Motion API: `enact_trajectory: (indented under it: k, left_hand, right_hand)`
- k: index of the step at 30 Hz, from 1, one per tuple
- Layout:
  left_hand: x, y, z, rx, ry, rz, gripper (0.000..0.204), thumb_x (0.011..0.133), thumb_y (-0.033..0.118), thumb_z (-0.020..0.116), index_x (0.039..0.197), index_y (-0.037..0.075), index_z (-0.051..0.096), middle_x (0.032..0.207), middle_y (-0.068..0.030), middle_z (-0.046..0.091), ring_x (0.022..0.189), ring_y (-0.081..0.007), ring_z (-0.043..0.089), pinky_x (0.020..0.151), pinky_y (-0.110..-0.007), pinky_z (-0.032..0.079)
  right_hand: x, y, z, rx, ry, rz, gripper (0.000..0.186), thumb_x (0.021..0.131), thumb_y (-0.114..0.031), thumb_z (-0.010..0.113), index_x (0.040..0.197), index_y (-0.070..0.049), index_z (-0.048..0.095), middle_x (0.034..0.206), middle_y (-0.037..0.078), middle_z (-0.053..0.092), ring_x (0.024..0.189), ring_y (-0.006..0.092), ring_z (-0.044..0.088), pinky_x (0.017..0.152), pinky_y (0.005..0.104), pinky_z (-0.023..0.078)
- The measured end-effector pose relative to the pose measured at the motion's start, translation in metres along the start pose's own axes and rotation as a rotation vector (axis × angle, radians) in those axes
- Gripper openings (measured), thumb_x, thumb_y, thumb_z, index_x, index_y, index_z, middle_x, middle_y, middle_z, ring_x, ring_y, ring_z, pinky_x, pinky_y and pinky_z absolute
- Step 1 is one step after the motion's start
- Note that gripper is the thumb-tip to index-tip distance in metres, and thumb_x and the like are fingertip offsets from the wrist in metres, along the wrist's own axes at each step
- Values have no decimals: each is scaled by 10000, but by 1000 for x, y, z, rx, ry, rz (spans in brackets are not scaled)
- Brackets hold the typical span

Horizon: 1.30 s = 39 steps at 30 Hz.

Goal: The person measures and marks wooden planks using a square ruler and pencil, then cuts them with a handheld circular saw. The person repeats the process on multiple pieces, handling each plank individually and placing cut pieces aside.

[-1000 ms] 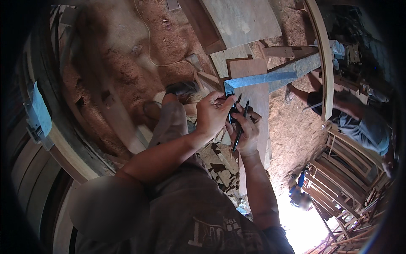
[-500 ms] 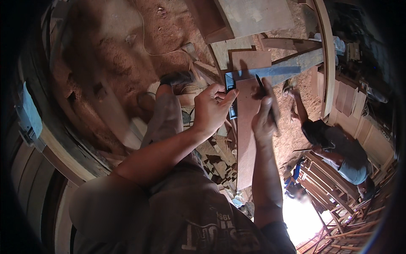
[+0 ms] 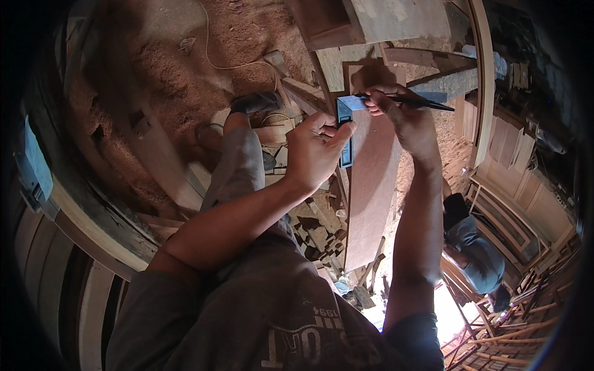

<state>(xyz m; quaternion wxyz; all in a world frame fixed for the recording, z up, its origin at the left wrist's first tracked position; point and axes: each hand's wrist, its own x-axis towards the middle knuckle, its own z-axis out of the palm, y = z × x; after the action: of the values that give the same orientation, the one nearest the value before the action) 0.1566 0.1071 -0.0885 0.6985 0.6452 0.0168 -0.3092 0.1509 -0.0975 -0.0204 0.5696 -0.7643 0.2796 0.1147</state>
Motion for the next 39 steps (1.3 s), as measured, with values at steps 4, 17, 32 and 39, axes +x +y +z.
enact_trajectory:
  k: [4,17,32,39]
  left_hand:
    - [0,-1,0,-12,-2,-3,219,1000,164,838,966,-32,746,811,-106,779,701,-100,709,585,-294,551]
    - [2,6,1,150,14,-24,291,987,223,854,943,-32,723,830,-134,785,747,-157,743,677,-327,585]
    - [-6,13,-4,150,-127,-28,226,1002,169,837,983,-24,721,834,-100,777,741,-141,717,676,-331,581]
    - [-58,17,7,231,-422,254,181,986,153,819,1062,44,696,873,-144,724,749,-244,732,651,-401,544]
  right_hand:
    - [5,-6,-7,-14,-9,-8,331,1073,-230,760,1242,54,759,1047,128,807,975,190,767,917,341,617]
    - [16,-5,-58,-257,-144,-25,287,1044,-163,780,1259,26,764,1104,126,812,1081,184,752,984,346,598]
    - [-50,-4,-35,-376,573,-363,253,1061,-178,750,1227,7,795,1096,165,815,922,228,784,777,357,616]
    - [-194,87,18,-228,1034,-84,432,1205,-313,495,1350,63,651,1170,199,781,1142,280,724,1090,445,519]
